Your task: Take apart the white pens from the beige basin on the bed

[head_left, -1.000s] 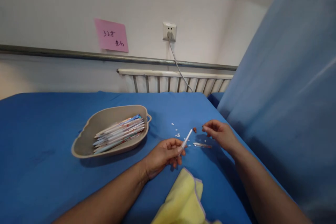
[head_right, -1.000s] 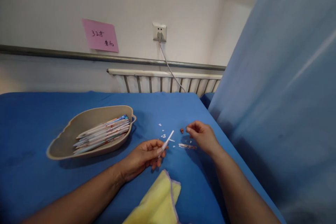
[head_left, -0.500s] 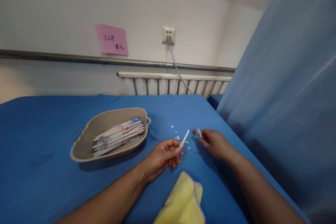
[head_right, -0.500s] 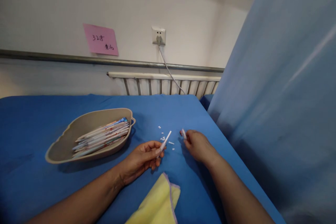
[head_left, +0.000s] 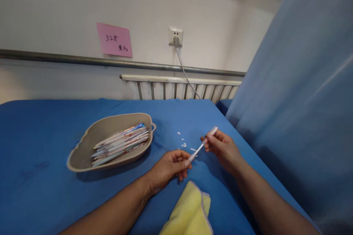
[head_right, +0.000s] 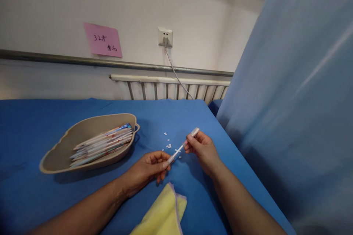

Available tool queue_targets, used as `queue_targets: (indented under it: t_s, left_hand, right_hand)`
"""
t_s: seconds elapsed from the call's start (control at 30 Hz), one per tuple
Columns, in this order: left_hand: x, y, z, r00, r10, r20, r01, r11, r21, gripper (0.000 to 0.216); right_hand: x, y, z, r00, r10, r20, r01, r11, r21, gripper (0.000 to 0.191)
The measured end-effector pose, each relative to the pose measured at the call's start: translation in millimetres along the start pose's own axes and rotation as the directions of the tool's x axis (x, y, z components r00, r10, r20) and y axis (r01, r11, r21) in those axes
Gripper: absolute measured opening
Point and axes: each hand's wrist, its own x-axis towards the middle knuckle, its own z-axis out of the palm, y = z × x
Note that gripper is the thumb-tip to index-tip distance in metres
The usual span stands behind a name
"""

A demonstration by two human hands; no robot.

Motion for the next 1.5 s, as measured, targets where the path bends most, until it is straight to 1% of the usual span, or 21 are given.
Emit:
queue_targets:
  t_s: [0.2, 0.4, 0.53, 0.67, 0.83, 1.03, 1.3, 1.5]
  left_hand:
    - [0.1, 0.1, 0.5, 1.0, -0.007, -0.001, 0.007, 0.999, -0.037, 0.036]
    - [-3.2, 1.7, 3.0, 1.0, -0.024, 0.017, 0.025, 0.997, -0.074, 0.036]
    - [-6.3, 3.2, 5.7, 0.999, -0.035, 0.037, 0.039, 0.993, -0.111, 0.035]
    - [-8.6, 4.4, 8.9, 0.999, -0.011, 0.039, 0.017, 0.99, -0.141, 0.034]
    - [-10.4, 4.7, 13.9, 1.0, 0.021, -0.002, -0.022, 0.991, -0.13, 0.032]
    - [-12.1, 4.1, 19.8, 0.991, 0.088, -0.101, -0.092, 0.995, -0.038, 0.029]
    - [-12.5, 2.8, 21.8, 0.985, 0.106, -0.133, -0.105, 0.994, 0.014, 0.027]
    - [-11.9, -0.6, 20.4, 0.984, 0.107, -0.143, -0.108, 0.994, 0.005, 0.029]
  right_hand:
    - [-1.8, -1.5, 1.3, 0.997, 0.012, 0.076, -0.01, 1.0, -0.024, 0.028]
    - [-4.7, 10.4, 8.7, 0.993, 0.013, 0.114, -0.004, 0.997, -0.072, 0.028]
    - [-6.6, 13.2, 11.0, 0.992, 0.02, 0.124, -0.012, 0.998, -0.065, 0.026]
    - [-7.5, 11.7, 10.9, 0.992, 0.042, 0.122, -0.037, 0.998, -0.044, 0.029]
    - [-7.2, 11.1, 10.2, 0.992, 0.041, 0.121, -0.034, 0.998, -0.058, 0.029]
    - [-7.7, 10.9, 10.7, 0.991, 0.032, 0.127, -0.02, 0.995, -0.097, 0.026]
    - [-8.8, 12.0, 9.5, 0.986, 0.022, 0.167, -0.006, 0.996, -0.094, 0.022]
    - [-9.5, 12.3, 8.3, 0.981, -0.007, 0.194, 0.026, 0.995, -0.095, 0.019]
